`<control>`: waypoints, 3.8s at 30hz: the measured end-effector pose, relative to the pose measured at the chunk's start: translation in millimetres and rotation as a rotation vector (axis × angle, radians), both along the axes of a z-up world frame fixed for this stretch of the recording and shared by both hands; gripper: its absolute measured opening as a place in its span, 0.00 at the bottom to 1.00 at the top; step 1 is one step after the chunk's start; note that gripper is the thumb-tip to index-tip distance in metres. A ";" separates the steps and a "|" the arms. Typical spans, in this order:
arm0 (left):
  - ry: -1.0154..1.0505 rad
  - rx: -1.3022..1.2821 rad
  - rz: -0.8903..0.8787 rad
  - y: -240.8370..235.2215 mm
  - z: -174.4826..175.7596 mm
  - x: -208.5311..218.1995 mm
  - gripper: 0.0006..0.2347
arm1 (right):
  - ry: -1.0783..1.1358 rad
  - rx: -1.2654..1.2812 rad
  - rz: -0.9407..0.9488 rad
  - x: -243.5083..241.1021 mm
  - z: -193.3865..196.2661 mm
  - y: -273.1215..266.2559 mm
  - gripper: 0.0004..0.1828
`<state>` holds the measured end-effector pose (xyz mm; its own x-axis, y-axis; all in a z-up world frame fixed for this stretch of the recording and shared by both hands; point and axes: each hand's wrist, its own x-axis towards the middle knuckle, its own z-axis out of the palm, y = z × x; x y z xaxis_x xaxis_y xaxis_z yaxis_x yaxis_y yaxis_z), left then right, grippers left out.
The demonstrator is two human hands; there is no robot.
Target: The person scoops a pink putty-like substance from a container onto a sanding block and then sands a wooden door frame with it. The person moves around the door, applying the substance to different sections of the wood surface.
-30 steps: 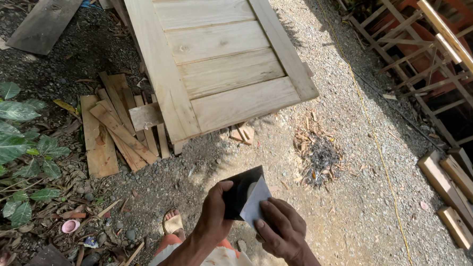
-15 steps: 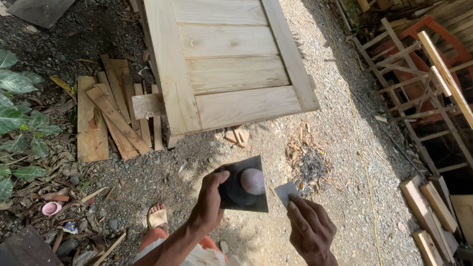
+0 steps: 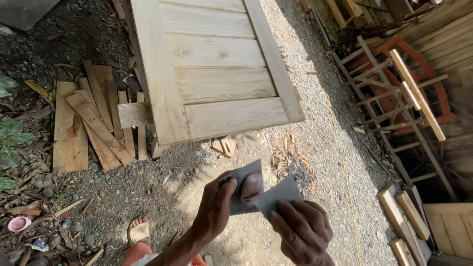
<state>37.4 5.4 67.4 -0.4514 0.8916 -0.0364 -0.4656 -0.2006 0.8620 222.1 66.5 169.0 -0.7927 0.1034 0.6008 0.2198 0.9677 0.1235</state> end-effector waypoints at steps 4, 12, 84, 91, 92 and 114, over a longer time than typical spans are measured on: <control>-0.021 -0.030 0.017 1.3 -14.8 7.8 0.17 | -0.085 0.036 0.032 -11.2 -3.0 18.5 0.15; -0.026 0.051 -0.020 12.8 3.5 3.0 0.18 | -0.034 0.057 -0.064 -11.2 8.1 13.7 0.12; -0.741 -0.312 -0.043 -41.6 -84.3 36.0 0.15 | 0.832 -0.562 0.014 15.0 -79.7 -57.7 0.13; -0.987 -0.189 -0.256 -39.1 -80.6 41.3 0.12 | 0.196 -0.129 0.150 10.9 -79.9 -54.4 0.18; -0.973 -0.214 -0.249 -39.2 -78.5 37.9 0.11 | 0.210 -0.124 0.157 12.5 -84.9 -50.9 0.19; -0.201 -0.210 0.132 -45.7 -56.6 -19.7 0.14 | 0.966 -1.470 -0.508 32.9 -179.3 -89.0 0.21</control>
<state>17.7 -40.3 10.7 -0.5281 0.7892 -0.3136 -0.6122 -0.0979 0.7846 255.1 -22.5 -10.3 0.0088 0.9999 -0.0139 -0.0368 -0.0136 -0.9992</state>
